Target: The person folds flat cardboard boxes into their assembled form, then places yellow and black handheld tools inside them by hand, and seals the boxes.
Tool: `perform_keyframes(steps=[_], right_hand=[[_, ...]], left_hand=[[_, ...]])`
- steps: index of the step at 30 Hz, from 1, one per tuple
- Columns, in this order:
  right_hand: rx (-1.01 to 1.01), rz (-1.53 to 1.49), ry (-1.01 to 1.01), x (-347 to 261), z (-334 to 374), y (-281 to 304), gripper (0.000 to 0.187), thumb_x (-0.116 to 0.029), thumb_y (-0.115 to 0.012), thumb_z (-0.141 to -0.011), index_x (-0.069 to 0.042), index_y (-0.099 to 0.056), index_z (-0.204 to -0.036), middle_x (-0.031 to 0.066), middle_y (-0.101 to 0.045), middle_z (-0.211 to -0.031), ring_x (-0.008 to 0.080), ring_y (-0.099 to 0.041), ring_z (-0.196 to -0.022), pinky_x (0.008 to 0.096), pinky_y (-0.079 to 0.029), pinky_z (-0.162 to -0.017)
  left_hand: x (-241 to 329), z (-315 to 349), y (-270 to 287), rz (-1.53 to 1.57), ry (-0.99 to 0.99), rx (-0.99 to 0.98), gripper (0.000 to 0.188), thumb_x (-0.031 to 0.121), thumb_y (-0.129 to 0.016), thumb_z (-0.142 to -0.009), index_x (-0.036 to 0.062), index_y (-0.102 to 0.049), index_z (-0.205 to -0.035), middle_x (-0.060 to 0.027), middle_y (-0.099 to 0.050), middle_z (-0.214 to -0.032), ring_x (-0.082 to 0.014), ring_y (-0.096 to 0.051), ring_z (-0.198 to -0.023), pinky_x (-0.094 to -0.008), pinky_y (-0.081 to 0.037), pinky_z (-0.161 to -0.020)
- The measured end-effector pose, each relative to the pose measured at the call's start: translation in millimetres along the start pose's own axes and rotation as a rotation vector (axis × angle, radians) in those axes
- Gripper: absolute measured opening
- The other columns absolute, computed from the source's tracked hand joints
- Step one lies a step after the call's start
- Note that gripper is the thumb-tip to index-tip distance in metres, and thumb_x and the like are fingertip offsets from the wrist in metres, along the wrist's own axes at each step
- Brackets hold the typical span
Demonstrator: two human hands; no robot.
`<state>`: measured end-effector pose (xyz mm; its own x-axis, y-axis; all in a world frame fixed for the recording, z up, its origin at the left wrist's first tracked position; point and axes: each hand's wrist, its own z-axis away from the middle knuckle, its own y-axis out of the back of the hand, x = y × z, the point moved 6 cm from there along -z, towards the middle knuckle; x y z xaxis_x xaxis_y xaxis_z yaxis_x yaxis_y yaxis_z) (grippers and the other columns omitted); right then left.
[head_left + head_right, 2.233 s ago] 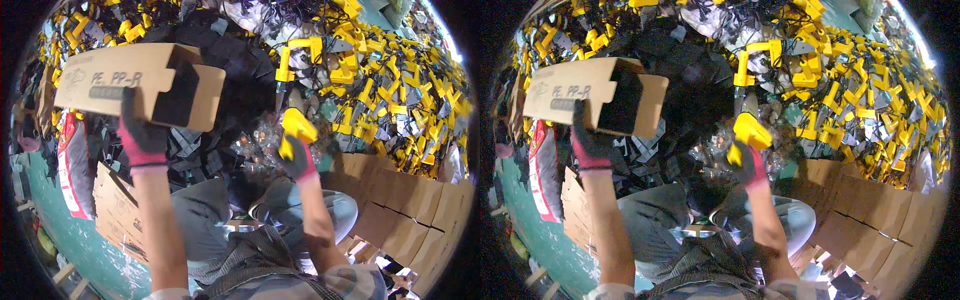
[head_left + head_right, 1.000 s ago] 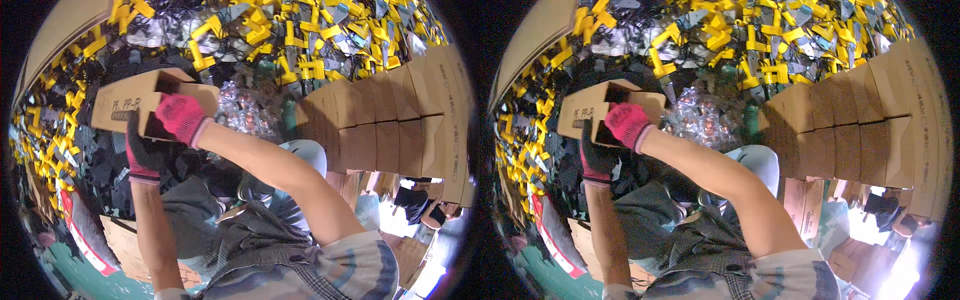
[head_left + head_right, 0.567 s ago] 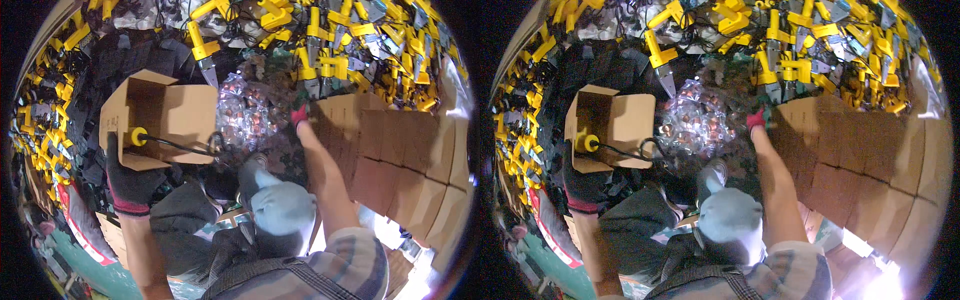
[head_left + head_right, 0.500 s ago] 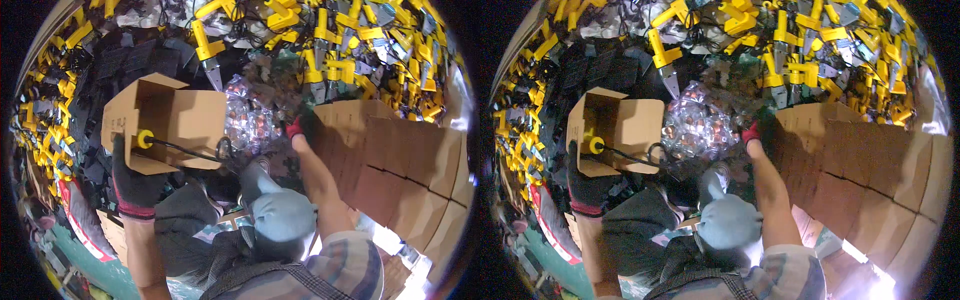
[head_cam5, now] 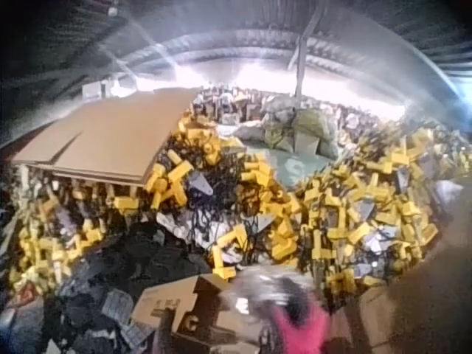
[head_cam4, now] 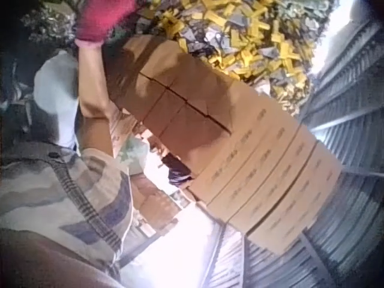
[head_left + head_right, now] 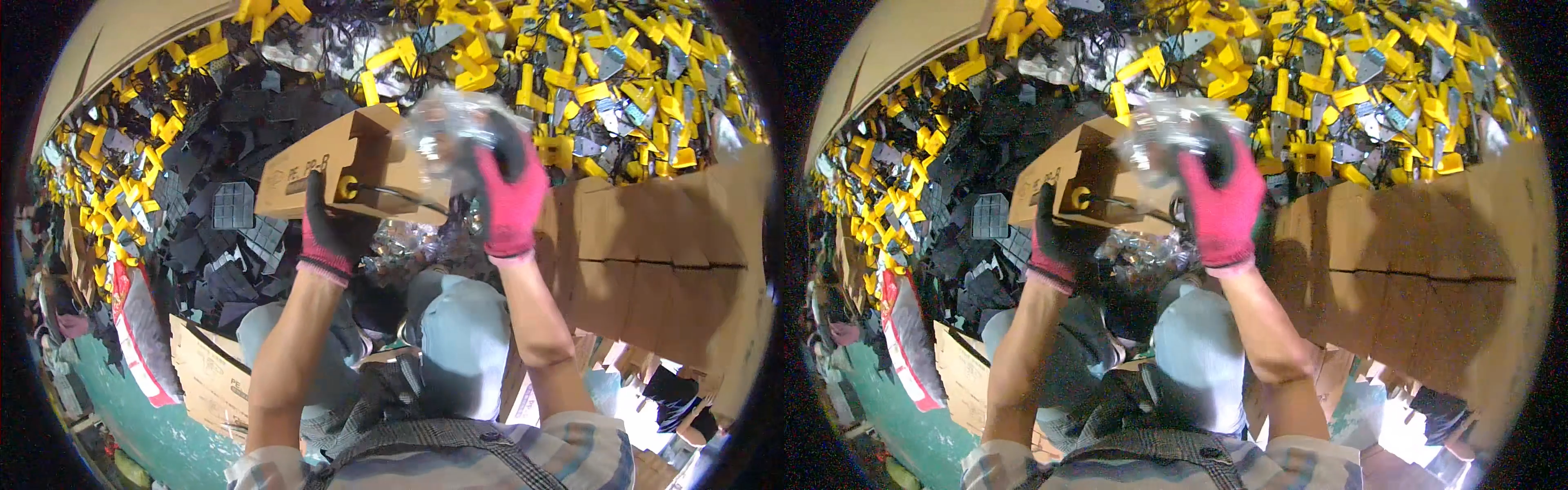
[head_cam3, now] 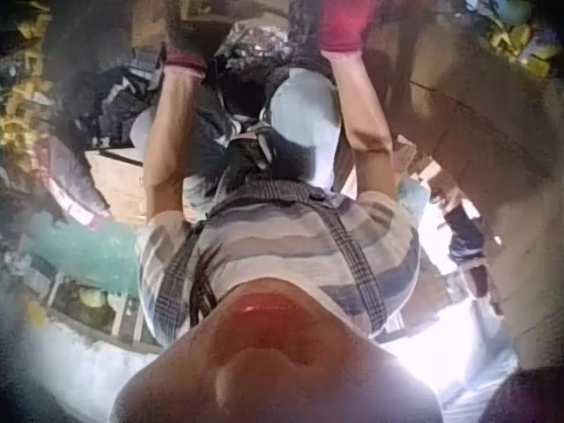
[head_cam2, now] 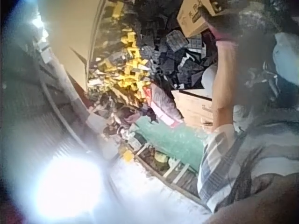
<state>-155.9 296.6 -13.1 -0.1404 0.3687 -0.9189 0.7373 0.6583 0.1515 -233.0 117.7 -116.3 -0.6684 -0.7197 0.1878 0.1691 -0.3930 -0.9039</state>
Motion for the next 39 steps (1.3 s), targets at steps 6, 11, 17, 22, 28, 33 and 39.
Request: perform_keyframes(steps=[6,11,17,22,28,33,39], right_hand=[[-0.076,0.043,0.127,-65.7,-0.1,-11.1,0.029,-0.014,-0.049,-0.082,0.002,-0.052,-0.106,0.0173,-0.058,-0.096,0.0205,-0.057,-0.085,0.0279,-0.042,-0.075],[-0.329,0.64,0.427,-57.4,-14.9,14.9,0.038,-0.026,-0.043,-0.086,0.001,-0.046,-0.114,0.0037,-0.055,-0.084,0.0073,-0.048,-0.074,0.0233,-0.042,-0.067],[-0.658,0.448,0.19,-83.4,7.5,-28.6,0.039,-0.026,-0.057,-0.076,0.002,-0.053,-0.103,0.0097,-0.06,-0.088,0.0136,-0.053,-0.079,0.0275,-0.043,-0.07],[-0.817,0.189,-0.015,-108.6,50.8,-40.4,0.03,-0.018,-0.061,-0.069,-0.001,-0.057,-0.093,0.009,-0.061,-0.082,0.0183,-0.057,-0.076,0.0307,-0.044,-0.066],[-0.644,0.519,0.793,-188.7,84.8,-13.1,0.03,-0.014,-0.06,-0.068,-0.007,-0.058,-0.097,0.011,-0.059,-0.091,0.0277,-0.055,-0.082,0.0326,-0.043,-0.074],[-0.857,0.417,0.897,-230.2,121.6,-15.0,0.031,-0.014,-0.06,-0.068,-0.006,-0.057,-0.098,0.0122,-0.057,-0.09,0.0268,-0.055,-0.079,0.0334,-0.043,-0.072],[-0.405,0.255,0.302,-230.9,73.6,69.9,0.025,-0.01,-0.053,-0.077,0.0,-0.056,-0.1,0.0036,-0.057,-0.093,0.0107,-0.053,-0.077,0.0246,-0.043,-0.068]], left_hand=[[13.7,25.1,-9.1,0.125,-0.049,-0.108,0.044,0.044,-0.048,-0.079,0.0108,-0.047,-0.108,-0.0084,-0.053,-0.103,-0.0266,-0.052,-0.092,-0.0477,-0.042,-0.082],[19.6,50.8,-14.1,0.194,-0.058,-0.162,0.053,0.046,-0.05,-0.077,0.0075,-0.04,-0.114,-0.0138,-0.046,-0.111,-0.0308,-0.048,-0.099,-0.0508,-0.041,-0.083],[2.6,116.0,-33.6,0.182,-0.14,-0.456,0.075,0.052,-0.053,-0.073,0.0023,-0.026,-0.124,-0.0204,-0.036,-0.121,-0.0364,-0.038,-0.11,-0.0485,-0.034,-0.094],[-33.8,171.1,-17.0,0.111,-0.086,-0.412,0.067,0.051,-0.045,-0.079,0.0028,-0.029,-0.124,-0.0167,-0.039,-0.119,-0.0312,-0.042,-0.107,-0.0421,-0.039,-0.089],[-7.0,227.5,79.9,-1.208,-0.569,0.119,0.072,0.037,-0.069,-0.064,0.0005,-0.037,-0.118,-0.0108,-0.049,-0.107,-0.0208,-0.043,-0.104,-0.0334,-0.035,-0.087],[23.2,260.3,-7.8,-1.621,-1.044,-0.273,0.128,0.036,-0.085,-0.029,-0.0022,-0.013,-0.127,-0.0166,-0.025,-0.127,-0.0273,-0.026,-0.119,-0.0374,-0.022,-0.099],[21.9,248.7,5.7,-1.414,-0.937,-0.286,0.126,0.033,-0.085,-0.037,0.0024,-0.005,-0.129,-0.0149,-0.02,-0.131,-0.0274,-0.024,-0.121,-0.0391,-0.021,-0.1]])
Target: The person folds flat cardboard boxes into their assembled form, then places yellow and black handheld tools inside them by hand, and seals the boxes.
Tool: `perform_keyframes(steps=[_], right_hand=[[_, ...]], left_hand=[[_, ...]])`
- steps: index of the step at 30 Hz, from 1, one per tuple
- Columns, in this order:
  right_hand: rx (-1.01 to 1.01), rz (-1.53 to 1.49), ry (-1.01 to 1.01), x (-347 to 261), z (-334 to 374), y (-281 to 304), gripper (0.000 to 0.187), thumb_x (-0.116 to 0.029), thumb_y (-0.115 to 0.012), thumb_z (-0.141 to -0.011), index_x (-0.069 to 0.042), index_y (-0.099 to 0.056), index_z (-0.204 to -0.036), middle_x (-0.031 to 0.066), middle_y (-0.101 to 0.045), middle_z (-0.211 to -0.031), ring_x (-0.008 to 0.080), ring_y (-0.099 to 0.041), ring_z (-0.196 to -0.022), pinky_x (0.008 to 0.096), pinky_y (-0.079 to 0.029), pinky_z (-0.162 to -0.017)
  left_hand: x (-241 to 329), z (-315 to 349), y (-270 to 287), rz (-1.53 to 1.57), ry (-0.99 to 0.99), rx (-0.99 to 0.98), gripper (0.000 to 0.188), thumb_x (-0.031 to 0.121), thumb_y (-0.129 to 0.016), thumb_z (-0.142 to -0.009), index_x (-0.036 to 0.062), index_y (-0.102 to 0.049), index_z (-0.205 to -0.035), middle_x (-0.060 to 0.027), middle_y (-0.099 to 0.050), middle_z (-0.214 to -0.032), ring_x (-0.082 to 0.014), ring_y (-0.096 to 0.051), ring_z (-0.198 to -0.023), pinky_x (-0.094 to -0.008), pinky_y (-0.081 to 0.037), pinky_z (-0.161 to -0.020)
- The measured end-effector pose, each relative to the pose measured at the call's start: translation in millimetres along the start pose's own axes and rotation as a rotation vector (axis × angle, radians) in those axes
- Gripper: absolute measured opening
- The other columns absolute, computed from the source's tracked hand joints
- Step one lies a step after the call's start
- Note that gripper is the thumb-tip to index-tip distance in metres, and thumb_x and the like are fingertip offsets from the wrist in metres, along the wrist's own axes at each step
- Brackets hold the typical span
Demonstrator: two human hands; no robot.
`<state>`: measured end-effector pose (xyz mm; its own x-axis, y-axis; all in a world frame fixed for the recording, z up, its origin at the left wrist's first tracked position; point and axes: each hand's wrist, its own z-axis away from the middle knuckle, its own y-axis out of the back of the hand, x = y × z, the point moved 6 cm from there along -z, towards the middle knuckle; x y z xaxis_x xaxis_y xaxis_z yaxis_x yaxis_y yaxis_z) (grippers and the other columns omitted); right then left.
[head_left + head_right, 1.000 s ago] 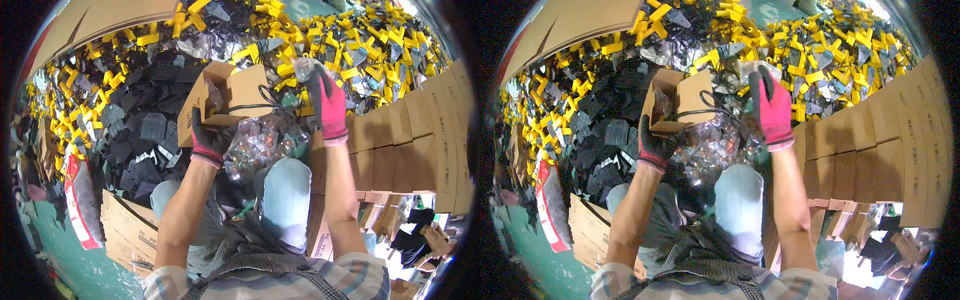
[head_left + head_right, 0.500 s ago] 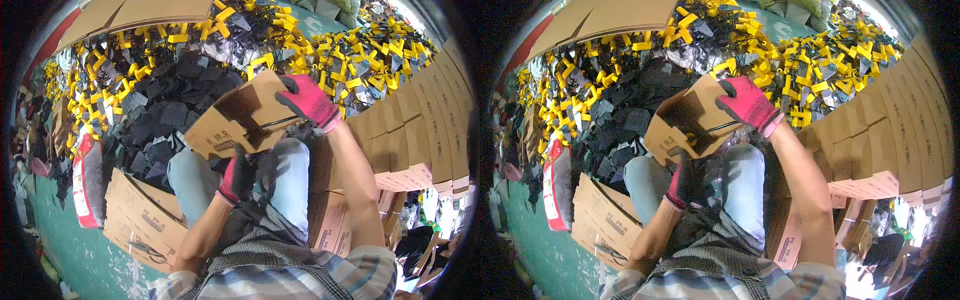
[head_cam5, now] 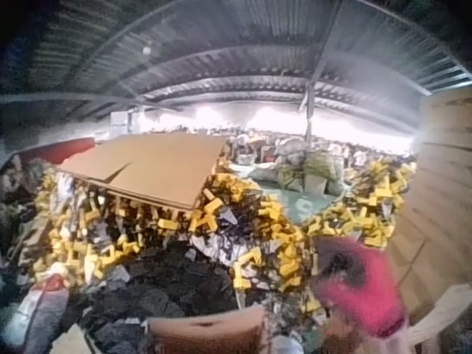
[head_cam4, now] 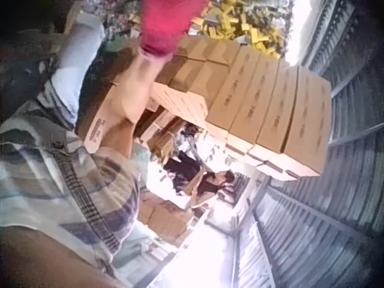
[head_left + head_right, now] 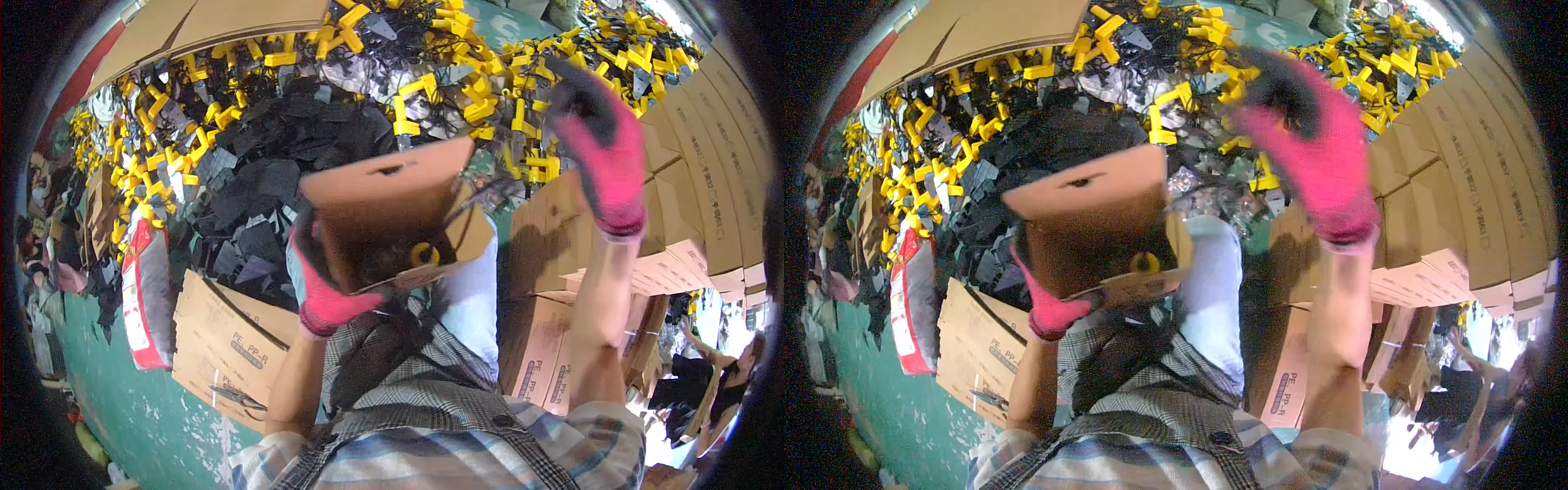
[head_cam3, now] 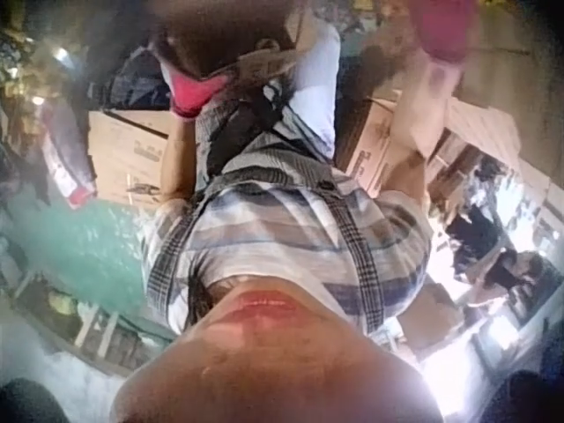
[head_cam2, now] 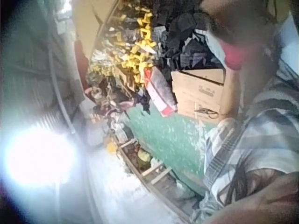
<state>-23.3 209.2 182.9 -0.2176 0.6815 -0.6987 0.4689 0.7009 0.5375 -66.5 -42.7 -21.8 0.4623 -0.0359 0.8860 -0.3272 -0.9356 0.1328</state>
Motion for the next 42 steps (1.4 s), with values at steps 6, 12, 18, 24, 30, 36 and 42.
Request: perform_keyframes(steps=[6,12,18,24,30,36,42], right_hand=[[-0.228,0.135,0.09,187.0,87.4,-24.7,0.03,-0.027,-0.036,-0.089,-0.007,-0.051,-0.105,0.0059,-0.058,-0.076,0.0143,-0.054,-0.067,0.027,-0.044,-0.063],[-0.233,-1.208,-0.864,183.8,27.6,-109.6,0.053,-0.058,-0.038,-0.079,-0.008,-0.054,-0.077,0.0051,-0.051,-0.055,0.018,-0.05,-0.049,0.0294,-0.045,-0.05],[-0.199,-1.449,-0.165,70.0,-34.8,-45.3,0.026,-0.028,-0.037,-0.089,-0.011,-0.049,-0.105,-0.0018,-0.049,-0.077,0.0077,-0.043,-0.052,0.019,-0.037,-0.043],[-0.347,-0.661,-0.008,31.7,-4.6,-95.3,0.023,-0.011,-0.051,-0.078,-0.005,-0.051,-0.1,0.0035,-0.055,-0.079,0.0169,-0.054,-0.072,0.0274,-0.045,-0.063],[-0.963,0.218,0.698,26.5,-7.4,-117.0,0.023,-0.013,-0.052,-0.08,-0.005,-0.055,-0.101,0.0064,-0.058,-0.1,0.0184,-0.057,-0.088,0.0321,-0.047,-0.072],[-1.445,1.122,0.232,39.5,12.3,-188.8,0.025,-0.018,-0.054,-0.071,-0.008,-0.059,-0.094,0.0119,-0.059,-0.094,0.0279,-0.055,-0.09,0.0373,-0.044,-0.075],[-0.463,0.269,0.539,-10.3,-1.9,-92.5,0.031,-0.014,-0.062,-0.068,-0.006,-0.055,-0.097,0.0127,-0.055,-0.098,0.0287,-0.052,-0.09,0.0369,-0.043,-0.078]], left_hand=[[-5.8,1.1,-15.2,0.409,0.173,-0.078,0.127,0.038,-0.084,-0.037,0.0092,-0.002,-0.131,-0.0145,-0.018,-0.132,-0.0287,-0.023,-0.121,-0.0429,-0.022,-0.099],[31.0,-32.6,-7.8,0.448,0.021,0.042,0.11,0.037,-0.081,-0.045,0.0045,-0.017,-0.128,-0.0153,-0.027,-0.128,-0.0283,-0.028,-0.119,-0.0419,-0.024,-0.097],[44.1,-50.4,-7.8,0.163,-0.119,0.019,0.09,0.014,-0.073,-0.047,0.007,-0.023,-0.121,-0.0105,-0.032,-0.121,-0.0238,-0.032,-0.114,-0.0374,-0.028,-0.095],[30.1,-57.5,1.5,0.329,0.033,0.141,0.091,0.026,-0.079,-0.047,0.0038,-0.026,-0.118,-0.0086,-0.037,-0.111,-0.0215,-0.036,-0.109,-0.0344,-0.03,-0.093],[32.3,-50.4,0.6,0.274,-0.049,0.158,0.091,0.022,-0.077,-0.051,0.006,-0.022,-0.122,-0.0091,-0.037,-0.114,-0.0226,-0.037,-0.11,-0.0349,-0.029,-0.095],[45.7,-58.9,-1.9,0.033,-0.216,0.064,0.066,0.018,-0.067,-0.059,0.0014,-0.041,-0.118,-0.0179,-0.037,-0.119,-0.031,-0.039,-0.11,-0.0363,-0.027,-0.095],[56.0,-69.6,-0.4,-0.423,-0.16,-0.192,0.053,0.02,-0.064,-0.062,0.0032,-0.051,-0.11,-0.0216,-0.036,-0.116,-0.0356,-0.035,-0.11,-0.0387,-0.029,-0.093]])
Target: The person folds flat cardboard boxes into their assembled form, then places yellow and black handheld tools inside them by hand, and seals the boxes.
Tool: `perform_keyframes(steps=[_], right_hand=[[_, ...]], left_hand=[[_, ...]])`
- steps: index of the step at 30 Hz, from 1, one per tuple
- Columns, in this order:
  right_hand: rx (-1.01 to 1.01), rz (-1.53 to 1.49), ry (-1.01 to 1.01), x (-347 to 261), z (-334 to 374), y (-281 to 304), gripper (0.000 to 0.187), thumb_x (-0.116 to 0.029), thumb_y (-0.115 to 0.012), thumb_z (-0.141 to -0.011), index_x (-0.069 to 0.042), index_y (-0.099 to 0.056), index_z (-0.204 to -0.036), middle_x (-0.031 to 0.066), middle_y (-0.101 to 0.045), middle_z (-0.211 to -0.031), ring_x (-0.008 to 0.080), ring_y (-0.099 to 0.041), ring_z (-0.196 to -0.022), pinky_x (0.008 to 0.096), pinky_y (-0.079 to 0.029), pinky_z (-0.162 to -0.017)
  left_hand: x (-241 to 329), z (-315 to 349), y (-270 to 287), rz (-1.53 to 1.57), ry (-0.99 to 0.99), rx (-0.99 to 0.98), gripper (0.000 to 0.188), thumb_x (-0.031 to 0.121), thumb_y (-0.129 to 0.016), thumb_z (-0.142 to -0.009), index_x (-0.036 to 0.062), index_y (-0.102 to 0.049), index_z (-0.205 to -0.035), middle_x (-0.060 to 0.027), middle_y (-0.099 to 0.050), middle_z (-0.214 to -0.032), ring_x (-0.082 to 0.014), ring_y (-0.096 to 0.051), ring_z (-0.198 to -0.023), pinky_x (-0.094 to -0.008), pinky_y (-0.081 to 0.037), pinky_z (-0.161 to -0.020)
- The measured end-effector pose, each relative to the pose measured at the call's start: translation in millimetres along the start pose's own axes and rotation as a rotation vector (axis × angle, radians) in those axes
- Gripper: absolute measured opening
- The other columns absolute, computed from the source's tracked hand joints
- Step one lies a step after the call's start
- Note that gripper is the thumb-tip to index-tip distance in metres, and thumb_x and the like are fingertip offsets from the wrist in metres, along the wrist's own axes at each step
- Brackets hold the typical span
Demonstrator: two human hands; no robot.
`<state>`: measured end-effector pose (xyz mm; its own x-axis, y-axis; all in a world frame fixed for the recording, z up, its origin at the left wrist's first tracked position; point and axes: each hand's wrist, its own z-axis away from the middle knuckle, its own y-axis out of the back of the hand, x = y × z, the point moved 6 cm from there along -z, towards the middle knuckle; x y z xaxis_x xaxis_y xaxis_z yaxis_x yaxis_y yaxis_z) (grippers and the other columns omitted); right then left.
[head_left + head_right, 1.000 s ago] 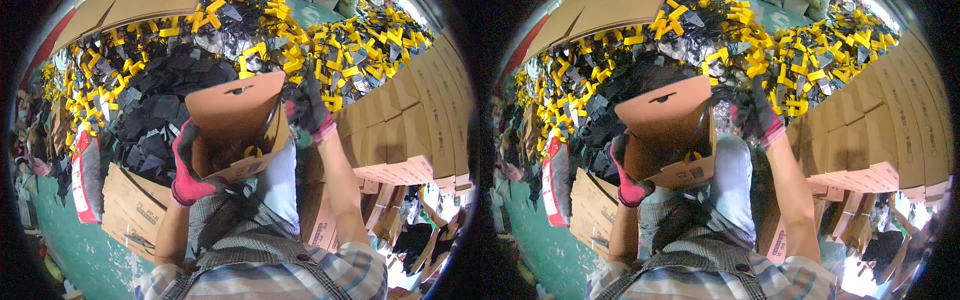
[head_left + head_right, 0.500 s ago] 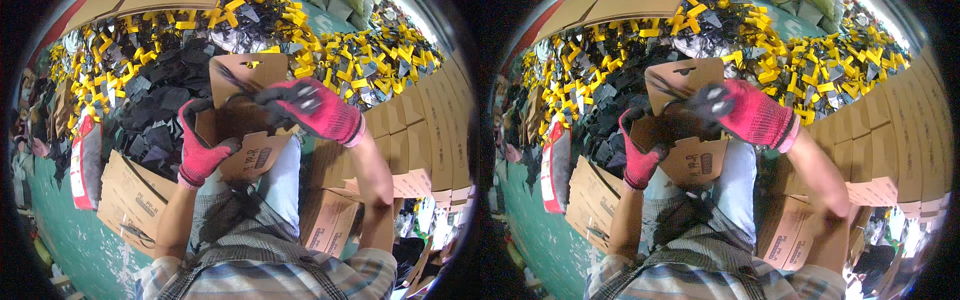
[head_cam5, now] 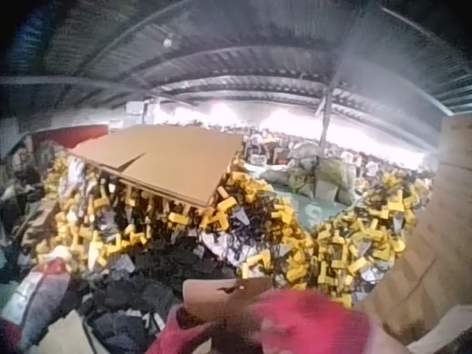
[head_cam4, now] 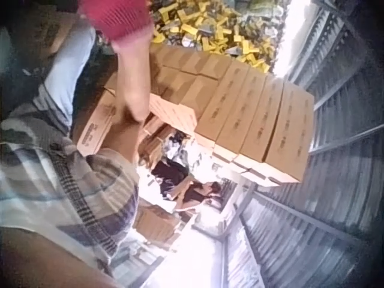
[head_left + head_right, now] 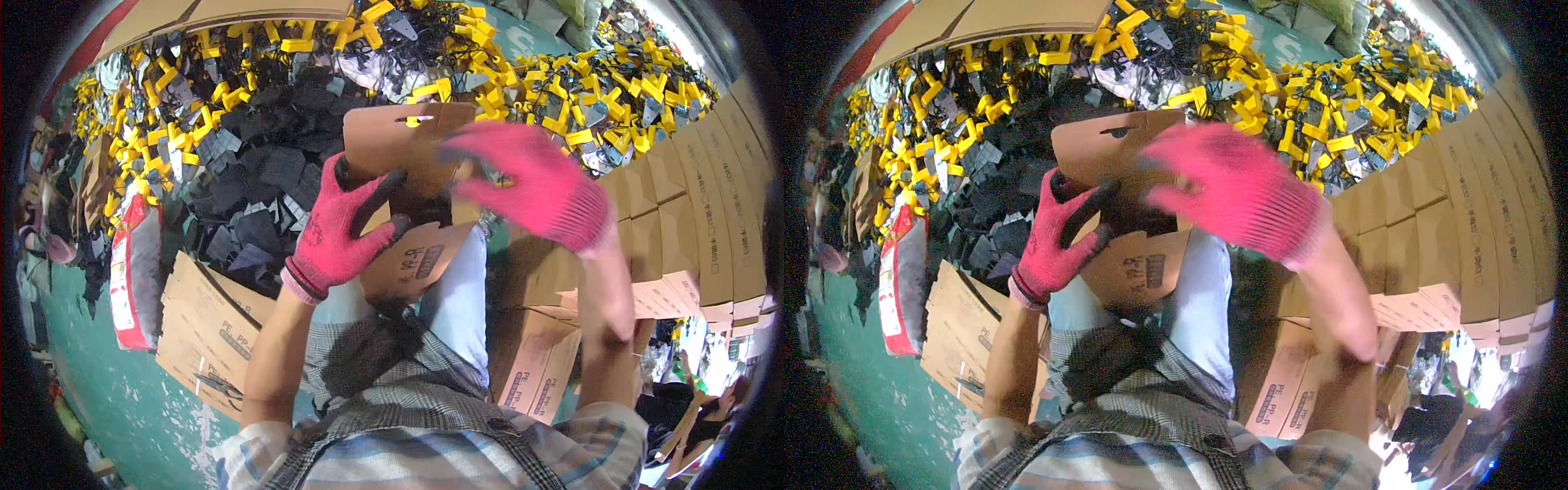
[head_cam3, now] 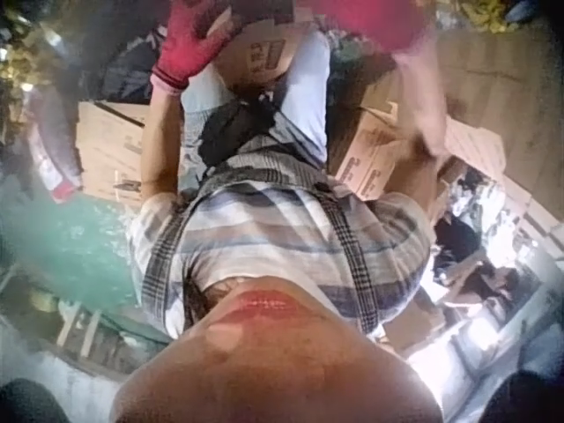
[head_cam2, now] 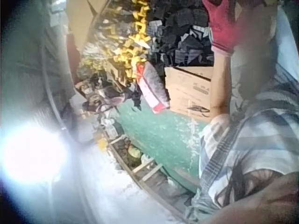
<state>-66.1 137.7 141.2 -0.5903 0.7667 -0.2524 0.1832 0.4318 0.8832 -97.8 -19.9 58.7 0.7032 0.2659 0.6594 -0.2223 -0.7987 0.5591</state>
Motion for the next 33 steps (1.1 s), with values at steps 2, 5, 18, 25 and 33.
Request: perform_keyframes(steps=[2,5,18,25,33], right_hand=[[0.068,0.137,-0.092,1.4,23.6,9.1,0.034,-0.013,-0.062,-0.07,-0.006,-0.053,-0.102,0.0127,-0.053,-0.104,0.029,-0.051,-0.094,0.0382,-0.04,-0.083],[0.085,-0.086,-0.049,-3.0,66.7,-34.1,0.032,-0.009,-0.058,-0.073,-0.002,-0.052,-0.103,0.0163,-0.052,-0.107,0.032,-0.051,-0.096,0.0376,-0.039,-0.084],[0.362,-0.376,-0.448,13.6,56.0,-8.8,0.019,-0.012,-0.067,-0.065,-0.003,-0.059,-0.08,0.0107,-0.059,-0.084,0.0252,-0.055,-0.083,0.0314,-0.044,-0.072],[0.361,-0.345,-0.219,11.4,42.2,-22.8,0.023,-0.006,-0.064,-0.064,-0.006,-0.06,-0.087,0.0123,-0.058,-0.092,0.0274,-0.054,-0.088,0.034,-0.043,-0.076],[0.254,0.03,-0.2,-17.3,62.0,-38.0,0.025,-0.011,-0.066,-0.061,-0.01,-0.061,-0.085,0.009,-0.055,-0.1,0.0329,-0.044,-0.101,0.0455,-0.031,-0.089]], left_hand=[[-8.6,0.9,-1.9,0.0,-0.039,-0.072,0.049,0.019,-0.059,-0.065,0.0033,-0.051,-0.11,-0.0187,-0.027,-0.123,-0.0332,-0.036,-0.111,-0.0365,-0.024,-0.097],[-1.3,-8.0,-13.9,0.046,-0.126,-0.089,0.047,0.019,-0.062,-0.06,0.0019,-0.054,-0.104,-0.0186,-0.036,-0.117,-0.032,-0.037,-0.11,-0.037,-0.027,-0.095],[11.9,19.7,-3.8,0.461,-0.268,0.317,0.046,0.01,-0.059,-0.06,0.0,-0.045,-0.103,-0.0166,-0.046,-0.105,-0.03,-0.043,-0.104,-0.0407,-0.032,-0.091],[12.9,19.5,-1.6,0.475,-0.213,0.443,0.038,0.011,-0.056,-0.064,-0.0003,-0.048,-0.099,-0.0162,-0.046,-0.103,-0.0275,-0.045,-0.101,-0.0359,-0.033,-0.088],[3.0,28.3,-1.4,0.342,-0.29,0.437,0.027,0.008,-0.061,-0.06,0.0034,-0.053,-0.085,-0.014,-0.054,-0.094,-0.0341,-0.046,-0.101,-0.0457,-0.033,-0.089]])
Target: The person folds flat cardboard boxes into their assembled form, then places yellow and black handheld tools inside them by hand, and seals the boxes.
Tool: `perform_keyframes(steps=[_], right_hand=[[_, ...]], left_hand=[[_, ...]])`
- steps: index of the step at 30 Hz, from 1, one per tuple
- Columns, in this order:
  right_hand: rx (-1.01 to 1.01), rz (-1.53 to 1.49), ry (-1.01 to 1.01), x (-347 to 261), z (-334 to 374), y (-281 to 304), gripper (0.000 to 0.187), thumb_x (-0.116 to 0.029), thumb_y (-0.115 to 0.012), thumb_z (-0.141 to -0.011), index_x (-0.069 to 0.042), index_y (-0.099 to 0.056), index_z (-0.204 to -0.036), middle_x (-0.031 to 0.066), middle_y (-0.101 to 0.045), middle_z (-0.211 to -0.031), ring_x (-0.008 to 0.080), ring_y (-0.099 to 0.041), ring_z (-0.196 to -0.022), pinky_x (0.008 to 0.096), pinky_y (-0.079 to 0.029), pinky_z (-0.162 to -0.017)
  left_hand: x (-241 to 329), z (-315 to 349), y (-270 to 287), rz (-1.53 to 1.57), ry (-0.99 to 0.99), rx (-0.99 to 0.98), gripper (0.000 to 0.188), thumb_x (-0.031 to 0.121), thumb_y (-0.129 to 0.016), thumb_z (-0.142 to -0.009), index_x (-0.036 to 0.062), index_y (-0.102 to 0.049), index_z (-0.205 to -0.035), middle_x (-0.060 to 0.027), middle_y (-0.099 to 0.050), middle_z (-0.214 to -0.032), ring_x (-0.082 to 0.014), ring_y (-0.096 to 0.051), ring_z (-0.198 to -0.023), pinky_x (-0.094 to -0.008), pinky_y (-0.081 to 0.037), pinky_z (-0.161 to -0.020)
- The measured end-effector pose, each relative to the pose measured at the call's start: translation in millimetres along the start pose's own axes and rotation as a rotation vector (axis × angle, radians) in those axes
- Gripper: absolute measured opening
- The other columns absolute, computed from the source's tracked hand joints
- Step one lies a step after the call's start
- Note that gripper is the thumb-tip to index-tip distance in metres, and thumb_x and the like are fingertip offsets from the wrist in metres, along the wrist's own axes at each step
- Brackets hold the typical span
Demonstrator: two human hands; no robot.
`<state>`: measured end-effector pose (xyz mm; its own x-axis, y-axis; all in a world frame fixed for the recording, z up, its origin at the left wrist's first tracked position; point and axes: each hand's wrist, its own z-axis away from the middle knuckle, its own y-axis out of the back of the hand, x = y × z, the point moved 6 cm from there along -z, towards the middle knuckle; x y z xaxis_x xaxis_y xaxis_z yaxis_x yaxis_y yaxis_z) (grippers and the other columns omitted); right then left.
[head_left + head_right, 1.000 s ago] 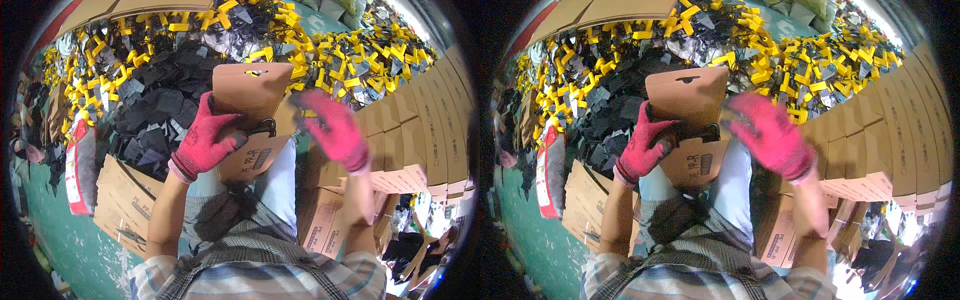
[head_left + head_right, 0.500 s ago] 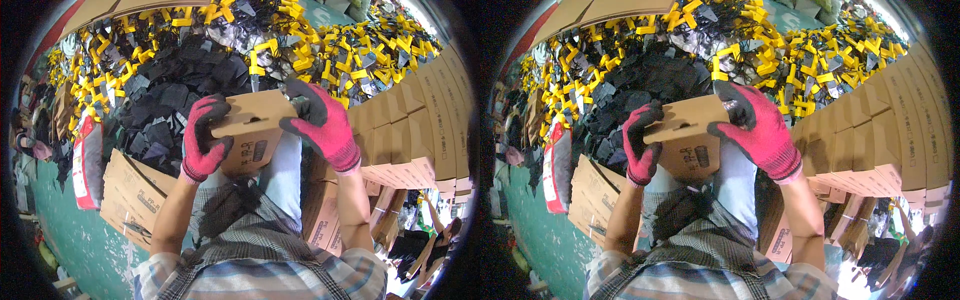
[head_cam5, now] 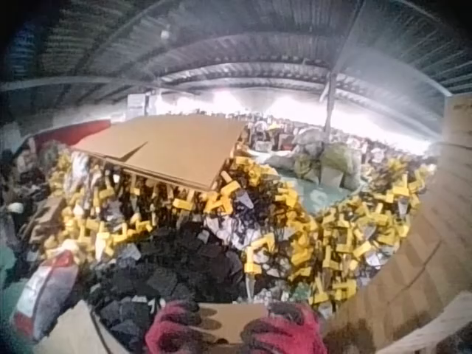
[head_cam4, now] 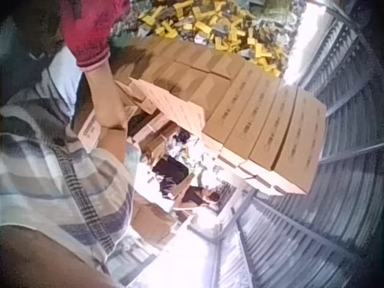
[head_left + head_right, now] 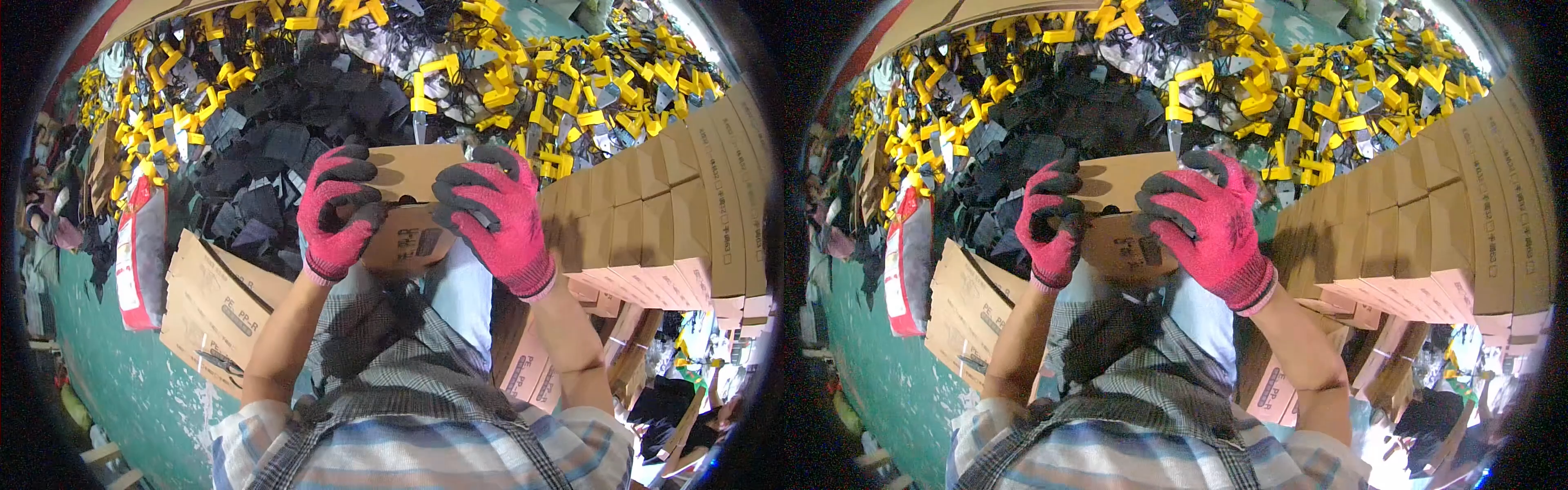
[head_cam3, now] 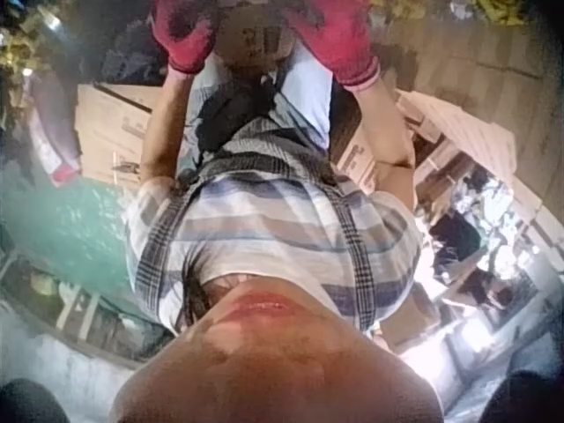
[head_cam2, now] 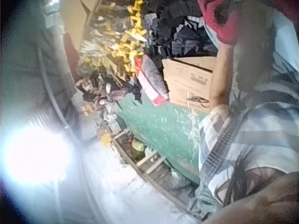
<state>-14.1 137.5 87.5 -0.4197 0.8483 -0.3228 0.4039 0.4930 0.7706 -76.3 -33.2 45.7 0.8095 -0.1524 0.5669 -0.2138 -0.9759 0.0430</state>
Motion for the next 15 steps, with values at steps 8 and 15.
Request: perform_keyframes(steps=[8,15], right_hand=[[0.065,-0.125,0.094,6.5,21.5,-7.6,0.038,-0.01,-0.066,-0.058,-0.004,-0.056,-0.094,0.0128,-0.049,-0.108,0.0368,-0.04,-0.106,0.0465,-0.031,-0.09],[-0.041,-0.021,0.292,-22.5,11.5,-10.5,0.039,-0.012,-0.067,-0.056,-0.005,-0.056,-0.093,0.011,-0.049,-0.103,0.0341,-0.042,-0.101,0.0458,-0.033,-0.089]], left_hand=[[0.6,3.6,1.7,-0.013,-0.06,-0.241,0.02,0.012,-0.065,-0.063,0.0021,-0.055,-0.078,-0.0169,-0.055,-0.103,-0.0416,-0.04,-0.109,-0.052,-0.025,-0.093],[1.4,9.8,3.8,-0.144,-0.176,-0.357,0.035,0.012,-0.073,-0.056,0.0038,-0.057,-0.087,-0.0137,-0.055,-0.106,-0.0365,-0.046,-0.106,-0.0505,-0.03,-0.092]])
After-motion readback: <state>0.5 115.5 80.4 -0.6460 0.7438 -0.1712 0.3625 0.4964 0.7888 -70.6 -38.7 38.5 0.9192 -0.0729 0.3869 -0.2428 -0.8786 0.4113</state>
